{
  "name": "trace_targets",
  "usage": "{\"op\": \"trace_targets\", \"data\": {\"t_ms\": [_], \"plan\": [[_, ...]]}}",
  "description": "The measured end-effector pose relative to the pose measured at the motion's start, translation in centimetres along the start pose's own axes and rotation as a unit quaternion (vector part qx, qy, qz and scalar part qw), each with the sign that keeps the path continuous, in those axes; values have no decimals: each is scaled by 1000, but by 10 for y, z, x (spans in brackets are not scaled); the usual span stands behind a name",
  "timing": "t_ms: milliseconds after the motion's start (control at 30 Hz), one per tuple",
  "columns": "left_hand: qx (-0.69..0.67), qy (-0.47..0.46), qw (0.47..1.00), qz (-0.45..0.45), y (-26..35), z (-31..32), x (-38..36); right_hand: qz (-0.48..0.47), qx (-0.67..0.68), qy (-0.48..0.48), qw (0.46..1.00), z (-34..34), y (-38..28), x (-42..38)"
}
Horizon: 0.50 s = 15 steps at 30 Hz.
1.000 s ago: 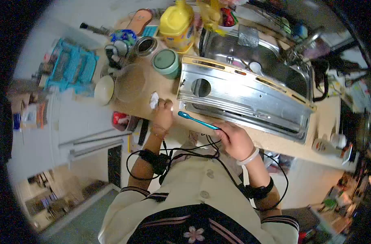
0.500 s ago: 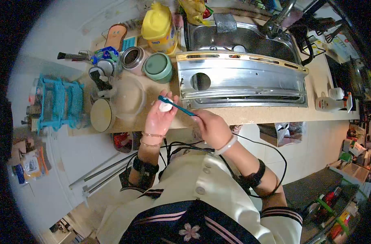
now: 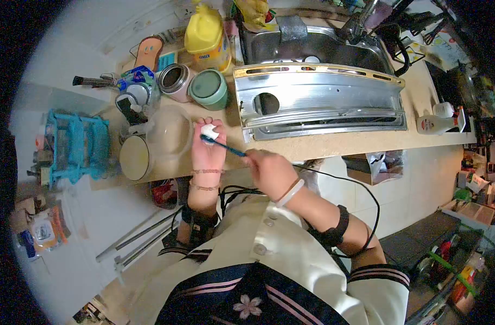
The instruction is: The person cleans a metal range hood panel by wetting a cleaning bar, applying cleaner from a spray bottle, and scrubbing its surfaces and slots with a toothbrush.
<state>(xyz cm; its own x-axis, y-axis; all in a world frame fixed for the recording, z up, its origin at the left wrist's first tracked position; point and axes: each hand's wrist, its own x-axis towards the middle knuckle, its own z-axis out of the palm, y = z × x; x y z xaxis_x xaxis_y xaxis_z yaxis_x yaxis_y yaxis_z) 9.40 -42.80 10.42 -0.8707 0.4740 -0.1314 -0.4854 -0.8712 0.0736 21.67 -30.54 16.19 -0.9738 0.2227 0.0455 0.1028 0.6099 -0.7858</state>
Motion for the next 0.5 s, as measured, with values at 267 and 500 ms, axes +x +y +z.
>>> {"op": "trace_targets", "data": {"t_ms": [267,500], "plan": [[99,28,994,33,-11,9,0,57,62,-45,995,6,-1,10],[140,65,986,56,-9,5,14,221,306,-41,925,-30,38,28]]}}
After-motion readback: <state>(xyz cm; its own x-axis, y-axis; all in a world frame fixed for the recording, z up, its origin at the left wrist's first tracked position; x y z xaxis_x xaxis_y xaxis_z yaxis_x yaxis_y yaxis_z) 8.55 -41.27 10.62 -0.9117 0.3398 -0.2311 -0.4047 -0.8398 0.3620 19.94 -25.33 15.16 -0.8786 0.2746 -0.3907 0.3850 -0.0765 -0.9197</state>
